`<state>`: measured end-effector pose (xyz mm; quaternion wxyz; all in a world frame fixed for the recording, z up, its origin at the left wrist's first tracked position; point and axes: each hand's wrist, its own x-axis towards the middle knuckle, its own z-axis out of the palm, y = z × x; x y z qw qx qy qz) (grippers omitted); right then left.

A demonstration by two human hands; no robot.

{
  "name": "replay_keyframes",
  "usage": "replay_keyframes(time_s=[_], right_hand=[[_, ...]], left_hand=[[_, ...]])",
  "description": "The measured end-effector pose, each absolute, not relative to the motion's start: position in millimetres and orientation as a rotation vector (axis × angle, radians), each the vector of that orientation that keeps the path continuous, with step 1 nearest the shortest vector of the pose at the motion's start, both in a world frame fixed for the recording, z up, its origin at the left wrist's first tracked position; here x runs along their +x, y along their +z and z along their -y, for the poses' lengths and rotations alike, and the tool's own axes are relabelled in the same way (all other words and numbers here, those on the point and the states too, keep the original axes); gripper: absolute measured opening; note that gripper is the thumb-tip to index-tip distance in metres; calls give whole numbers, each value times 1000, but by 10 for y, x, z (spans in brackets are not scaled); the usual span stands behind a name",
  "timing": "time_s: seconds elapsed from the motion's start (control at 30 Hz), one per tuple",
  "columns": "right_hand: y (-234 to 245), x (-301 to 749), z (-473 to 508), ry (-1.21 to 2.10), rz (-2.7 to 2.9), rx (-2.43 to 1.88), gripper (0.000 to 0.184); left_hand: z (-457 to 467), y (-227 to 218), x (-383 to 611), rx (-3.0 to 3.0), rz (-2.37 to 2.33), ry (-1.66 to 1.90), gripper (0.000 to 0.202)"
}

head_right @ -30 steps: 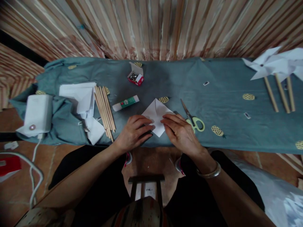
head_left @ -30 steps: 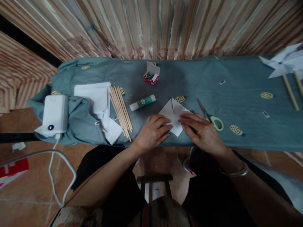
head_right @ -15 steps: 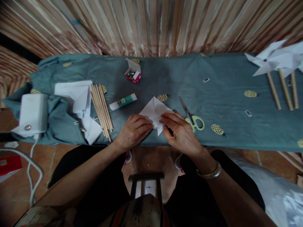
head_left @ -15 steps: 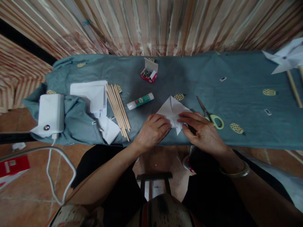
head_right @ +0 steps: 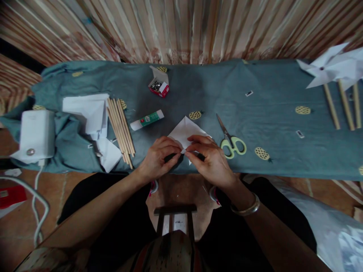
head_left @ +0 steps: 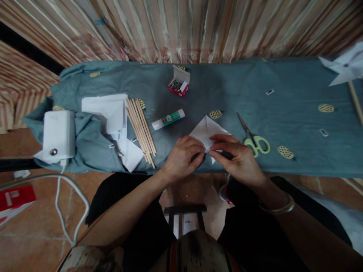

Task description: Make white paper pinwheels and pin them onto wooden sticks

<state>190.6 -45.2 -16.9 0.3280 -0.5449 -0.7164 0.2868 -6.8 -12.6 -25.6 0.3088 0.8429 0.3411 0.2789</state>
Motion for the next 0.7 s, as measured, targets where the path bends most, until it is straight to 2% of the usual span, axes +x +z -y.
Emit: replay_keyframes(time_s=[0.27,0.7], right_hand=[[-205,1855,433,635,1814,-1487,9],[-203,1826,431,506,1862,-1523,9]], left_hand=[[158,-296,-87,2317,-968,726,24],[123,-368,-91,2390,-882,805,23]])
